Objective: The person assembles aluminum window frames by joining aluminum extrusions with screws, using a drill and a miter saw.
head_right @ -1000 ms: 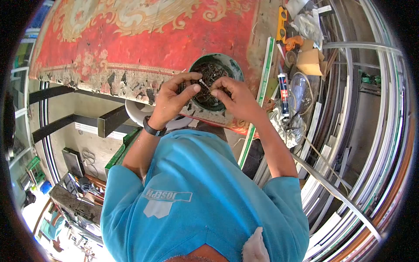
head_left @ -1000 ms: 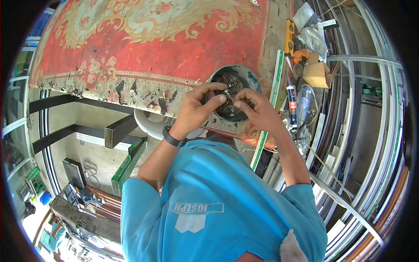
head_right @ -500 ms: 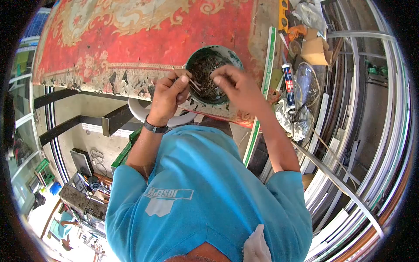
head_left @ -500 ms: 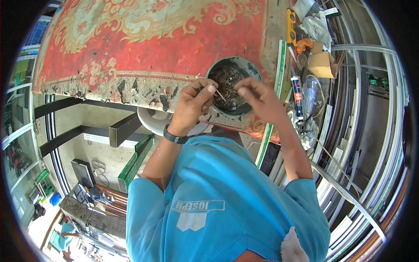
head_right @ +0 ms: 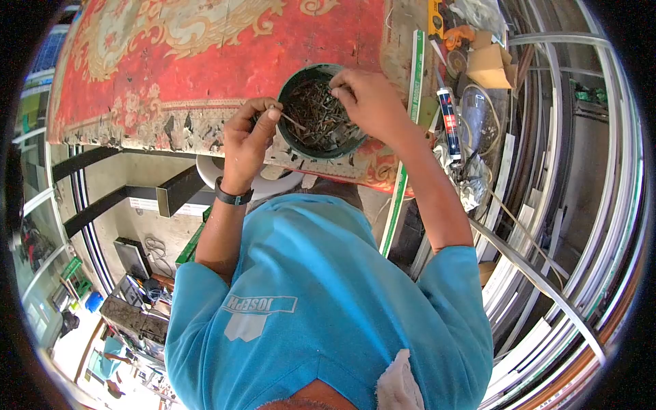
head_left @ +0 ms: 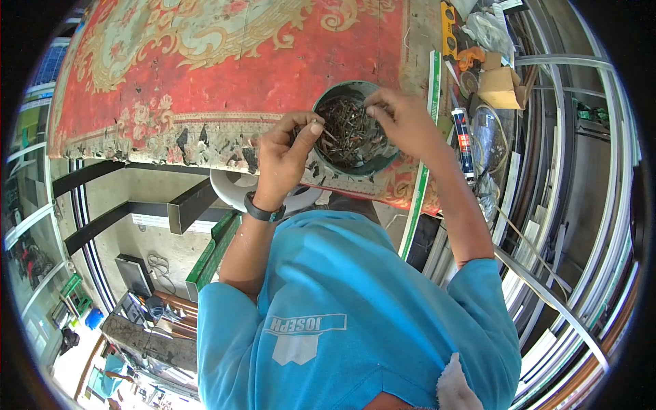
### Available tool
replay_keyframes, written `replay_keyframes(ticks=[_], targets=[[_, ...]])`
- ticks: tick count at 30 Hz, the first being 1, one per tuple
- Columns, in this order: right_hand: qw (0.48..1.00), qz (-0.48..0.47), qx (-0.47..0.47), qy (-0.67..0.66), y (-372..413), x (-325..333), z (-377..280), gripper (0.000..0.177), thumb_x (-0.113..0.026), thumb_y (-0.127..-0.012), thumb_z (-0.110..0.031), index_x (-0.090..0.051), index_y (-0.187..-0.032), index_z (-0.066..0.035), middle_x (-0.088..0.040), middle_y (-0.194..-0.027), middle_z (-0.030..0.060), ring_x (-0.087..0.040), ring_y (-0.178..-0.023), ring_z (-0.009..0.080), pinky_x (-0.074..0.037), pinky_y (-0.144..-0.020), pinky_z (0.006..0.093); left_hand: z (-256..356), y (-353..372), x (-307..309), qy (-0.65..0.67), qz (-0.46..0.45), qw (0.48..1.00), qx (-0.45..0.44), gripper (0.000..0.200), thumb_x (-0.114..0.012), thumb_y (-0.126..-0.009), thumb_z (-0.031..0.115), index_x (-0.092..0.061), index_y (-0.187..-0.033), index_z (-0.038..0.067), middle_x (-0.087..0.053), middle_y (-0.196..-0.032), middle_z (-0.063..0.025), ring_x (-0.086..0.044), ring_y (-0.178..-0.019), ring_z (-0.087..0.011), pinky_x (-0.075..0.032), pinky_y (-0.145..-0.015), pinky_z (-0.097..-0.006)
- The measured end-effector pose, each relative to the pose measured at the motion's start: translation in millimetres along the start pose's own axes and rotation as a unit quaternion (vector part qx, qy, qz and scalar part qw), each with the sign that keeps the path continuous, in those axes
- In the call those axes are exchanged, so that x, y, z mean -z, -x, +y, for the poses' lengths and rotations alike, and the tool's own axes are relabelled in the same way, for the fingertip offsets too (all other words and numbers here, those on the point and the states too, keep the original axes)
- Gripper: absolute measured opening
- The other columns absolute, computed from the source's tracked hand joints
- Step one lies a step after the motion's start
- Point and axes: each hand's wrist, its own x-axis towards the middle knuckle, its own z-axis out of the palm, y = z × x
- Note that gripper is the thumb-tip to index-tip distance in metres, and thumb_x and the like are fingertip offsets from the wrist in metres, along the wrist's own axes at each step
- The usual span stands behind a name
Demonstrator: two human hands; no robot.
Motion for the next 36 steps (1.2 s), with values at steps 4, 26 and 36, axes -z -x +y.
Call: replay_keyframes(ticks=[4,26,36], targets=[[0.997,-0.074,0.014,-0.025,1.4,-9.2,-7.5,0.020,-0.067,-0.098,-0.018,-0.070,-0.110,-0.002,-0.070,-0.081,0.0072,-0.063,-0.073,0.0120,-0.050,-0.064,0.0319,7.0,5.1,2.4,0.058,-0.031,0.997,0.038,0.020,-0.066,-0.101,0.018,-0.069,-0.111,0.001,-0.059,-0.077,0.0041,-0.045,-0.063,-0.0013,-0.036,-0.055,-0.0207],[0.950,-0.116,-0.084,-0.276,3.4,-17.6,-31.5,0.021,-0.072,-0.095,-0.017,-0.070,-0.111,-0.003,-0.072,-0.093,0.0033,-0.063,-0.087,0.0080,-0.052,-0.079,0.0290,9.9,2.3,5.6,-0.033,-0.013,0.999,-0.030,0.016,-0.068,-0.097,0.008,-0.066,-0.112,0.002,-0.059,-0.086,0.0035,-0.053,-0.078,-0.0044,-0.045,-0.067,-0.0226],[0.985,-0.010,0.040,0.168,-1.0,-20.8,-5.2,0.018,-0.072,-0.088,-0.014,-0.069,-0.105,-0.009,-0.071,-0.097,0.0106,-0.069,-0.081,0.0324,-0.055,-0.072,0.0425,-7.9,13.3,58.9,0.227,0.063,0.961,0.143,0.029,-0.050,-0.104,0.010,-0.054,-0.131,-0.001,-0.064,-0.099,-0.0080,-0.063,-0.081,-0.0161,-0.054,-0.068,-0.0292]])
